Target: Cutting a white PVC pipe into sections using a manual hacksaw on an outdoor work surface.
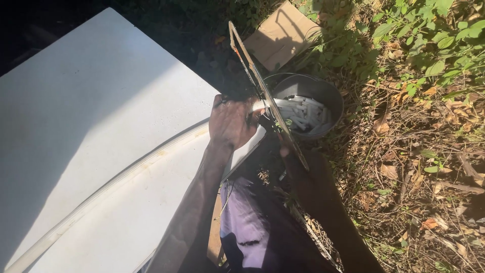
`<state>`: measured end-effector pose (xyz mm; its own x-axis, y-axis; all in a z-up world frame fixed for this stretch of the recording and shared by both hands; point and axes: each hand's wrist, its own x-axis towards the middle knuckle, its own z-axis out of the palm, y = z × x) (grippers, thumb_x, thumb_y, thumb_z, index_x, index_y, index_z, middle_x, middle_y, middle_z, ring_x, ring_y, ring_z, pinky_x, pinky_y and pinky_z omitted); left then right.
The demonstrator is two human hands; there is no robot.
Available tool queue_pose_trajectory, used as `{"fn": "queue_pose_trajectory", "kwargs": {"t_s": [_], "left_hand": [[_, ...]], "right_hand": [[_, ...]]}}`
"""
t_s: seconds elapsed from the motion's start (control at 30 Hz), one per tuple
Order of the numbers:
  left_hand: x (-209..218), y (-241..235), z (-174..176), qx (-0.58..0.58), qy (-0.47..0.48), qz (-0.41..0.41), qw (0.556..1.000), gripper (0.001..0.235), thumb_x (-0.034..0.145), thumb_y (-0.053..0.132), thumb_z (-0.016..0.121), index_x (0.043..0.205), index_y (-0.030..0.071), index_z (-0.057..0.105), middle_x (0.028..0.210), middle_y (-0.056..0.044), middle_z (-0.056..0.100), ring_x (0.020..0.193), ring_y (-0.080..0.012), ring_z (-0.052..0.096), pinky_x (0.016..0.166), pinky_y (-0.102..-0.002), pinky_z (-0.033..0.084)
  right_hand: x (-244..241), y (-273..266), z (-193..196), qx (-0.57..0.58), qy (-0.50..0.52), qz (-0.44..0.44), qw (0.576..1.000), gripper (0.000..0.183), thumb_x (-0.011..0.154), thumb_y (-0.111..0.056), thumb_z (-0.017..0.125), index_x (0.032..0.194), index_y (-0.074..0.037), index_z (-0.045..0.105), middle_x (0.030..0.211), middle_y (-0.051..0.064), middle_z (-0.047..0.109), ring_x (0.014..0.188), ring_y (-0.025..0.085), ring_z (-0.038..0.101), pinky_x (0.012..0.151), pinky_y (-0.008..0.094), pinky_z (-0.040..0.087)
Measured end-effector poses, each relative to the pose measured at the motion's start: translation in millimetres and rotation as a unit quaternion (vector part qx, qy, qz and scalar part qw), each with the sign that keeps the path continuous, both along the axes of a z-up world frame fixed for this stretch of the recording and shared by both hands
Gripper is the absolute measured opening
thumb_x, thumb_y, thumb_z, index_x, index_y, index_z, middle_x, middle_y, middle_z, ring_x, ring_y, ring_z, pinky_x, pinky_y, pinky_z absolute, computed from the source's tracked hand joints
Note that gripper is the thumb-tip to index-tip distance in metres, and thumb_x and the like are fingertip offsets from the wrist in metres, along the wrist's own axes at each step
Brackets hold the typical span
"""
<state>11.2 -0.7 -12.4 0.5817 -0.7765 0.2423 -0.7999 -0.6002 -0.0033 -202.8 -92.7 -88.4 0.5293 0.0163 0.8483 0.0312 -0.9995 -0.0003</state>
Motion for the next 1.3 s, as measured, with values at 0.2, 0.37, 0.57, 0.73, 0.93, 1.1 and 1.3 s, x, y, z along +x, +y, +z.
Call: {"fn": "queue_pose_trajectory", "kwargs": {"t_s": [0.2, 0.37, 0.57, 0.73, 0.93, 1.1, 1.3], "left_hand": [[4, 0, -4, -0.005, -0.006, 0.001, 1.0, 0.039, 0.098, 0.038, 0.042, 0.129, 0.026, 0.062, 0.073, -0.007, 0.073, 0.084, -0.0306, 0.069, 0.105, -0.047, 0.028], [-10, 2, 9, 0.018, 0.002, -0.018, 1.0, 0.042, 0.102, 0.041, 0.037, 0.133, 0.025, 0.059, 0.079, -0.008, 0.075, 0.09, -0.0329, 0.069, 0.104, -0.048, 0.026], [-5, 4, 5, -0.02, 0.061, 0.002, 0.998, 0.041, 0.095, 0.042, 0.05, 0.128, 0.021, 0.063, 0.094, -0.007, 0.077, 0.098, -0.0251, 0.073, 0.103, -0.044, 0.03], [-2, 1, 0, -0.002, -0.008, -0.01, 1.0, 0.041, 0.101, 0.042, 0.036, 0.131, 0.028, 0.06, 0.081, -0.003, 0.076, 0.086, -0.0291, 0.069, 0.101, -0.043, 0.029], [-2, -1, 3, 0.037, 0.01, 0.011, 0.999, 0.043, 0.101, 0.041, 0.035, 0.135, 0.027, 0.058, 0.077, -0.006, 0.074, 0.089, -0.0303, 0.069, 0.107, -0.045, 0.023], [1, 1, 0, 0.005, -0.001, -0.011, 1.0, 0.047, 0.101, 0.044, 0.03, 0.132, 0.024, 0.058, 0.075, -0.005, 0.073, 0.086, -0.0308, 0.069, 0.105, -0.047, 0.027], [0, 1, -7, -0.049, -0.014, -0.035, 0.998, 0.044, 0.101, 0.046, 0.031, 0.119, 0.02, 0.063, 0.082, -0.012, 0.072, 0.088, -0.0365, 0.067, 0.101, -0.048, 0.03]], "right_hand": [[-60, 35, 72, 0.658, 0.242, -0.008, 0.713, 0.057, 0.095, -0.042, 0.058, 0.052, -0.009, 0.04, 0.045, 0.004, 0.037, 0.043, 0.018, 0.033, 0.044, 0.037, 0.025], [-35, 30, 94, 0.614, 0.235, -0.004, 0.753, 0.059, 0.095, -0.045, 0.055, 0.052, -0.014, 0.029, 0.045, 0.0, 0.029, 0.044, 0.015, 0.029, 0.045, 0.038, 0.021], [-20, 27, 93, 0.676, 0.161, 0.125, 0.708, 0.054, 0.099, -0.035, 0.054, 0.054, -0.006, 0.047, 0.039, 0.002, 0.035, 0.032, 0.012, 0.033, 0.033, 0.027, 0.026], [-61, 31, 77, 0.649, 0.265, -0.08, 0.708, 0.06, 0.093, -0.043, 0.063, 0.048, -0.007, 0.046, 0.042, 0.005, 0.041, 0.043, 0.02, 0.037, 0.046, 0.041, 0.029], [6, 27, 90, 0.6, 0.15, 0.049, 0.784, 0.038, 0.089, -0.034, 0.057, 0.12, -0.015, 0.071, 0.112, 0.005, 0.077, 0.105, 0.017, 0.071, 0.091, 0.037, 0.053], [-42, -2, -15, 0.147, 0.094, 0.026, 0.984, 0.064, 0.094, -0.011, 0.066, 0.15, -0.021, 0.037, 0.095, 0.013, 0.046, 0.074, 0.025, 0.045, 0.062, 0.037, 0.04], [-57, 19, 101, 0.768, 0.109, 0.098, 0.623, 0.053, 0.093, -0.037, 0.057, 0.055, -0.007, 0.036, 0.044, 0.007, 0.028, 0.035, 0.018, 0.028, 0.035, 0.033, 0.021]]}}
